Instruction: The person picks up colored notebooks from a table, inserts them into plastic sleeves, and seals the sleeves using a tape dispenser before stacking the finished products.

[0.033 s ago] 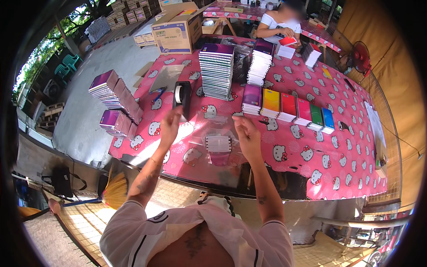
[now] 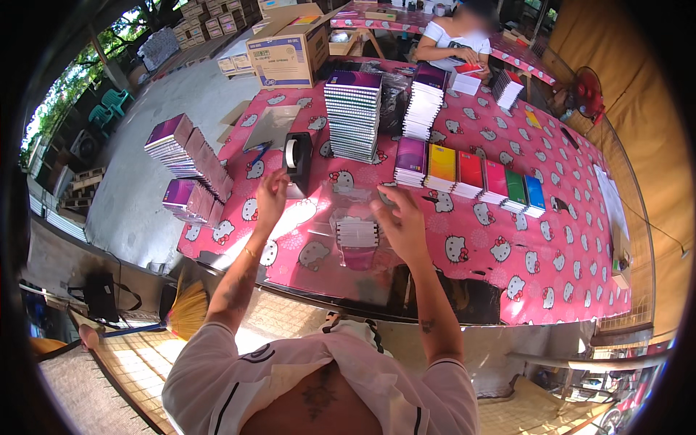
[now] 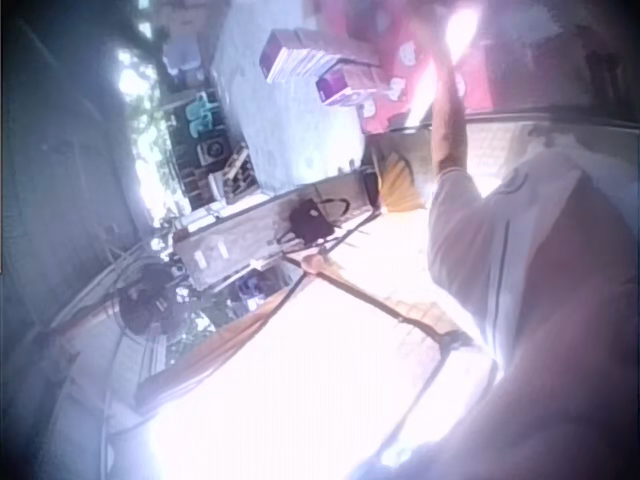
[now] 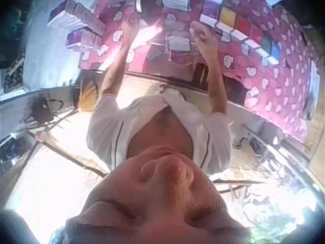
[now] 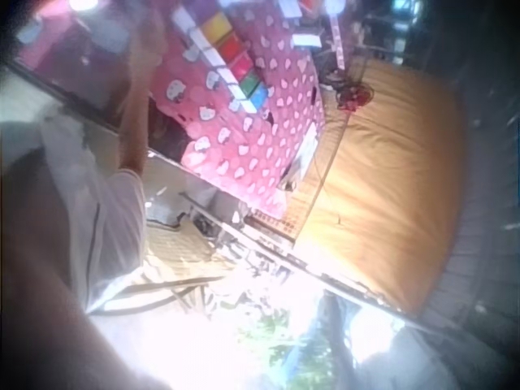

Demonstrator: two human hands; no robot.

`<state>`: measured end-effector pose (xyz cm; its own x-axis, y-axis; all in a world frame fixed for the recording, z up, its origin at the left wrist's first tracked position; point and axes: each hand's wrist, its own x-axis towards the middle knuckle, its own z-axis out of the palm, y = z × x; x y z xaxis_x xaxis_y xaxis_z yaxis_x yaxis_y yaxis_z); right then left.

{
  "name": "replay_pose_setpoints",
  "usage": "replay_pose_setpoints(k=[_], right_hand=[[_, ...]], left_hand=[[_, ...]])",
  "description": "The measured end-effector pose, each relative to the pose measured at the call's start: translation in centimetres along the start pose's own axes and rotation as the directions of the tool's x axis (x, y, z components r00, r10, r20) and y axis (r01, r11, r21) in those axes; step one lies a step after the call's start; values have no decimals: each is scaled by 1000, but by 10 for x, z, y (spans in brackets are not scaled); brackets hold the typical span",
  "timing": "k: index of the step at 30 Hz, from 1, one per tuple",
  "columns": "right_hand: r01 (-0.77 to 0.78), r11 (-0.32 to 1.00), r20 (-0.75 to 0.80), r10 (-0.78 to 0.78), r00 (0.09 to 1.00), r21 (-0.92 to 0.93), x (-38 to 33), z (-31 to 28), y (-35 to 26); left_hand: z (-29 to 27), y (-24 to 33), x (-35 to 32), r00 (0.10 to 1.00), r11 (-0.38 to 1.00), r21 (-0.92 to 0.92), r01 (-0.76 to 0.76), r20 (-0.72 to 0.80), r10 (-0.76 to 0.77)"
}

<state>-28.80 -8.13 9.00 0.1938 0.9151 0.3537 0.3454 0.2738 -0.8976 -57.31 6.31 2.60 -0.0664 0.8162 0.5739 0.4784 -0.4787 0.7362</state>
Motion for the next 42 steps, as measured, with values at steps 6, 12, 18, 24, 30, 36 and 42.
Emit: replay_pose_setpoints(k=[6,12,18,24,30,36,42], right_hand=[[394,757,158,-369,916,-522,-1,34,-33],[436,622,296,-321,900,-650,-36,72,-52],[399,633,325,-236,916,-663,-42,81,-32],[384,590,268,-277,923,-710,-41,71,-32],[377,641,336,-192,922,-669,-35,69,-43],[217,833,103,-191,976,-508,-29,36,-53],[-186,947,315,98,944,261,-42,24,56]], left_hand=[[6,-118,40,684,698,-133,703,397,-612],[10,-128,25,852,824,-217,523,134,-506],[4,-115,-24,763,639,-459,617,152,-628],[-38,-23,-4,815,985,-55,167,569,-106],[-10,65,-15,533,892,-436,124,787,311],[-20,58,3,552,901,-414,-129,725,412],[14,74,-10,593,891,-387,-237,669,448]])
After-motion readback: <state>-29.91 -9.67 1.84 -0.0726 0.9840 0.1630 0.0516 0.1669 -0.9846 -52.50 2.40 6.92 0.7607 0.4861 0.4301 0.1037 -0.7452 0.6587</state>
